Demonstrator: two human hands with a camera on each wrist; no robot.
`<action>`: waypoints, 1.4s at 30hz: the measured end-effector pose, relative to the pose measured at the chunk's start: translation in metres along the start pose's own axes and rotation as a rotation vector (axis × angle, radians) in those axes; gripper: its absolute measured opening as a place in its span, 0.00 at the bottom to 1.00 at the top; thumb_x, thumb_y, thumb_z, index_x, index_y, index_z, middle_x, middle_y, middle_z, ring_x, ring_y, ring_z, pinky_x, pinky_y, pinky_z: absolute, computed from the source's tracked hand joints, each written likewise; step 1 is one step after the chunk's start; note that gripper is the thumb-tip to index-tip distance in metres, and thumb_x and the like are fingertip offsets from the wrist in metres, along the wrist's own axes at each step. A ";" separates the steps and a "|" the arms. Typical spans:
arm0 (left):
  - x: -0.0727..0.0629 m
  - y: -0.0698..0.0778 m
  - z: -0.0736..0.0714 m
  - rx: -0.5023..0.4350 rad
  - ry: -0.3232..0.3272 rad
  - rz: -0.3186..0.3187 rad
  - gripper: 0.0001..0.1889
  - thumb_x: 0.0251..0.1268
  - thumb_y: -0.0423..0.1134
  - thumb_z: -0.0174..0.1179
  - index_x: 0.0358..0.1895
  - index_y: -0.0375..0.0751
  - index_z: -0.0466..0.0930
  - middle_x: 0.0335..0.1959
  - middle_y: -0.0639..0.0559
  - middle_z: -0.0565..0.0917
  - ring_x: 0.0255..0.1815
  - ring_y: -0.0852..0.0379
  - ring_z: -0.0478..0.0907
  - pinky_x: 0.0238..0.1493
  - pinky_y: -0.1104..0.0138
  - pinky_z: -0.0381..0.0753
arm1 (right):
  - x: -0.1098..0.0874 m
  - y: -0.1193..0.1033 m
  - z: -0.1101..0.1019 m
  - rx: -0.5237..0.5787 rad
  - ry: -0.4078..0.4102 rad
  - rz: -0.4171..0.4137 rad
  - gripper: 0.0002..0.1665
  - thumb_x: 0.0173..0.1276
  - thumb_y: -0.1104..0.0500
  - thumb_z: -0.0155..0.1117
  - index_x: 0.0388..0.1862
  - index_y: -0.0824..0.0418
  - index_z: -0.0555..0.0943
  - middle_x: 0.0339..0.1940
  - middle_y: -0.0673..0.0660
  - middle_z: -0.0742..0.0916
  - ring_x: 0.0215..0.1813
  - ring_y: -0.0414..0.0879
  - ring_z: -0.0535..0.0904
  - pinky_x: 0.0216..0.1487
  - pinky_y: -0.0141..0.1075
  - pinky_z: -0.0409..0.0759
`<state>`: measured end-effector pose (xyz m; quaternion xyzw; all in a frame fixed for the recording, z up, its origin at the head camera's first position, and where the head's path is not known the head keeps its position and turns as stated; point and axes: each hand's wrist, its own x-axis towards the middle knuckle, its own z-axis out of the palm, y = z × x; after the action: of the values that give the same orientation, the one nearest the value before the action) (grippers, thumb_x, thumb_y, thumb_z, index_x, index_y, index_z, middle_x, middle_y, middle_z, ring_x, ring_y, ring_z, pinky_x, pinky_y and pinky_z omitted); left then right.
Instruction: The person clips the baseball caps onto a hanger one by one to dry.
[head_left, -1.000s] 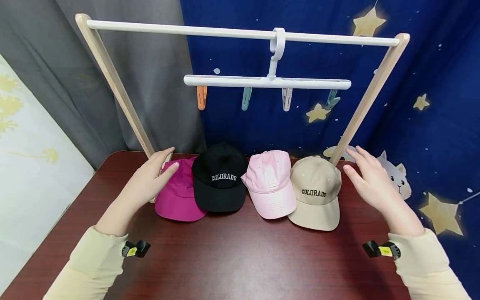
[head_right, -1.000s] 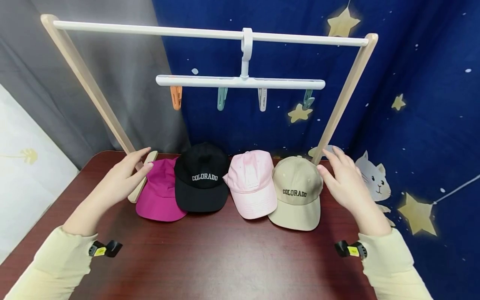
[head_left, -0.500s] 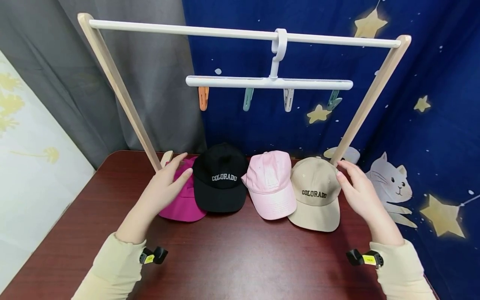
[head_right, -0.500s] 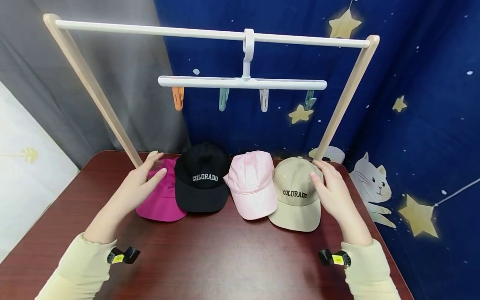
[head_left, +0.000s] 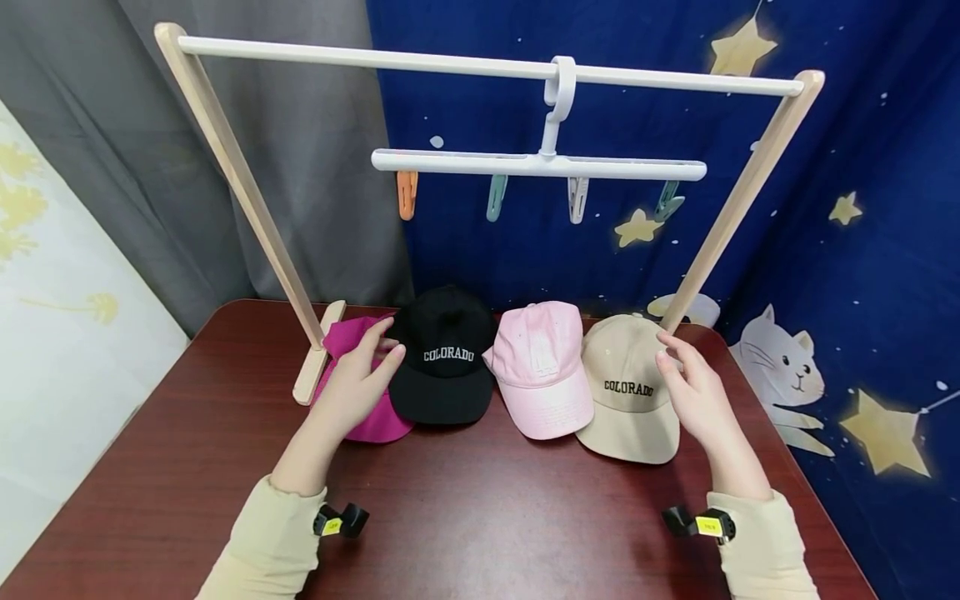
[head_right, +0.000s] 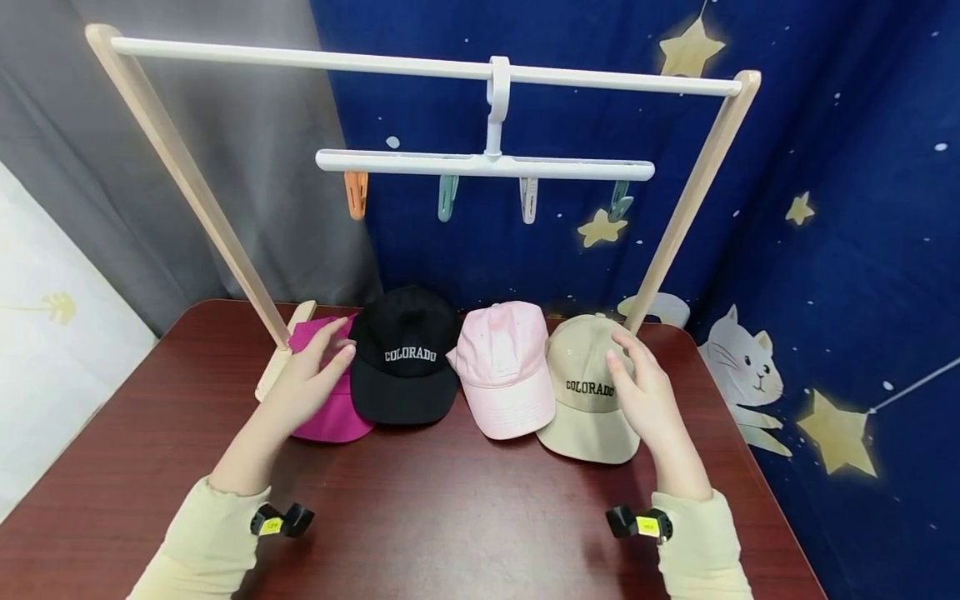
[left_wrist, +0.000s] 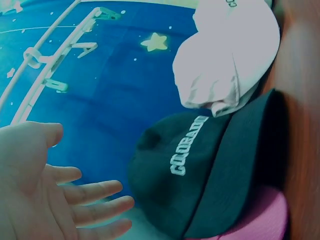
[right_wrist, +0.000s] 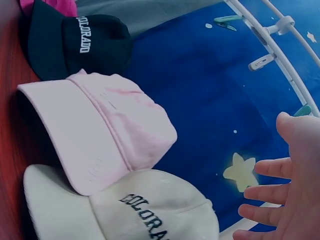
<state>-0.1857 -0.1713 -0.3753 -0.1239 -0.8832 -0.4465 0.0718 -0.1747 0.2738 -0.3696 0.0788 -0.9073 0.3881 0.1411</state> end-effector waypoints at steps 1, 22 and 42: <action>0.000 0.000 0.003 -0.009 -0.001 -0.004 0.30 0.74 0.51 0.49 0.73 0.41 0.57 0.57 0.40 0.77 0.55 0.43 0.76 0.55 0.49 0.73 | -0.001 0.001 0.002 0.006 -0.004 0.011 0.29 0.79 0.49 0.43 0.69 0.66 0.65 0.66 0.69 0.70 0.59 0.68 0.70 0.55 0.60 0.67; 0.006 0.009 0.071 -0.185 0.038 -0.116 0.26 0.71 0.43 0.54 0.69 0.40 0.64 0.54 0.41 0.79 0.48 0.49 0.79 0.50 0.53 0.75 | -0.010 0.009 0.041 0.151 -0.033 0.166 0.29 0.77 0.49 0.48 0.67 0.68 0.66 0.65 0.68 0.73 0.66 0.60 0.67 0.63 0.53 0.63; 0.019 0.014 0.127 -0.266 0.002 -0.248 0.24 0.70 0.42 0.55 0.65 0.34 0.68 0.42 0.43 0.84 0.40 0.50 0.81 0.48 0.54 0.76 | -0.012 0.006 0.076 0.278 0.032 0.370 0.26 0.75 0.53 0.53 0.62 0.69 0.72 0.56 0.68 0.79 0.53 0.57 0.77 0.39 0.27 0.74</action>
<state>-0.2021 -0.0585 -0.4351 -0.0223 -0.8249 -0.5648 0.0000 -0.1792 0.2235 -0.4274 -0.0765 -0.8418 0.5297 0.0697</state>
